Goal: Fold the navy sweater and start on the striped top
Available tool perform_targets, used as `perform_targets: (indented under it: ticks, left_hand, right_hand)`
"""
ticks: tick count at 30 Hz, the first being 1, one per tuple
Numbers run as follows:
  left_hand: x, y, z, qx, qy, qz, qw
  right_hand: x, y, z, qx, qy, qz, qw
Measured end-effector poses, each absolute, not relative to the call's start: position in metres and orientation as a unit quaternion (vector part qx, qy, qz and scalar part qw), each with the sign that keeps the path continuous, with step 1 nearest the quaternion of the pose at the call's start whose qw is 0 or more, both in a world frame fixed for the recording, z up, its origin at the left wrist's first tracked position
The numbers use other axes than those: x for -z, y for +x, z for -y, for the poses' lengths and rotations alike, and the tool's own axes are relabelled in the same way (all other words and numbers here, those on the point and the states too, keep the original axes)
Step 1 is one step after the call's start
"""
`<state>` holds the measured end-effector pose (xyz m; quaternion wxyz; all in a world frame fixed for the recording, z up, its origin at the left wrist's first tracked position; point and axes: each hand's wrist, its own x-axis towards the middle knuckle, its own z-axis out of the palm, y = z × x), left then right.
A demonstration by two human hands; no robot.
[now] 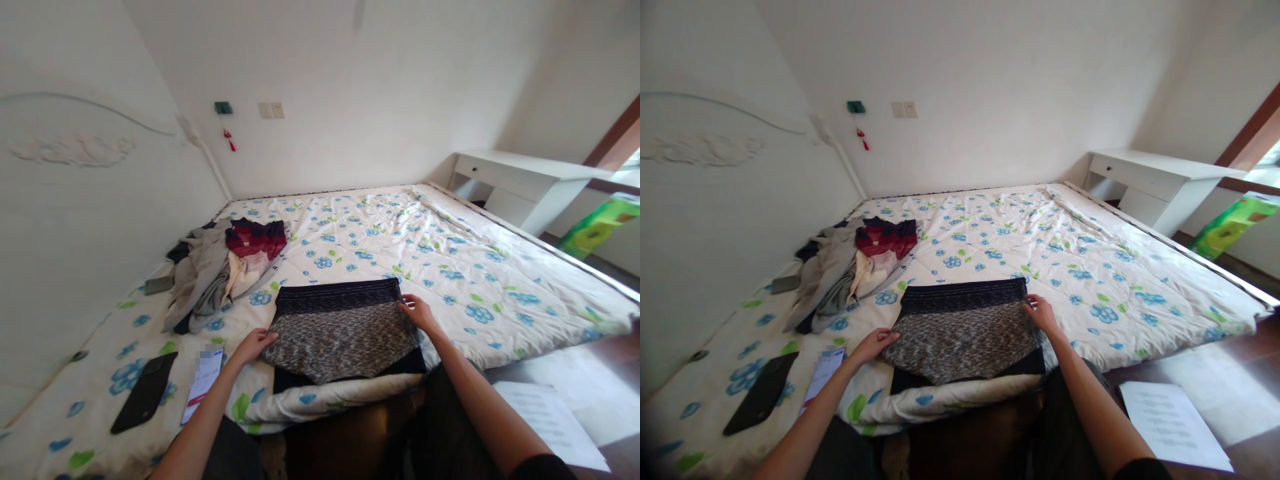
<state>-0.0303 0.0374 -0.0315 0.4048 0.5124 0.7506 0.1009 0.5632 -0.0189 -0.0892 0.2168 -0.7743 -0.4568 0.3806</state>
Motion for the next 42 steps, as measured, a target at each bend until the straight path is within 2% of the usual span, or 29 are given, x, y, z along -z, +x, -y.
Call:
perform_targets:
  ticks: [3,7,14,22,25,29,34,38,42]
  left_hand:
    - [0.041,-0.031,-0.047,-0.111,0.511,-0.721,0.454]
    - [0.044,-0.029,-0.063,-0.132,0.529,-0.713,0.441]
    - [0.051,-0.033,-0.084,-0.210,0.537,-0.730,0.366]
    - [0.064,-0.032,-0.065,-0.061,0.562,-0.748,0.349]
    - [0.062,-0.023,-0.058,-0.016,0.608,-0.749,0.265]
    - [0.056,0.003,-0.054,-0.042,0.710,-0.680,0.181]
    - [0.064,0.031,-0.046,-0.017,0.767,-0.600,0.227]
    - [0.080,0.034,-0.039,0.071,0.738,-0.620,0.258]
    - [0.087,0.037,-0.038,0.115,0.734,-0.633,0.216]
  right_hand:
    - [0.104,0.571,0.007,-0.377,-0.808,0.419,0.169]
    - [0.118,0.570,0.000,-0.383,-0.801,0.443,0.124]
    - [0.123,0.575,-0.005,-0.359,-0.802,0.457,0.138]
    - [0.130,0.569,0.003,-0.340,-0.821,0.452,0.077]
    - [0.125,0.560,0.006,-0.289,-0.815,0.493,0.099]
    - [0.118,0.542,0.009,-0.253,-0.768,0.568,0.152]
    - [0.122,0.525,0.007,-0.273,-0.691,0.648,0.171]
    - [0.133,0.518,0.008,-0.305,-0.686,0.650,0.118]
    - [0.133,0.509,0.011,-0.330,-0.727,0.602,0.034]
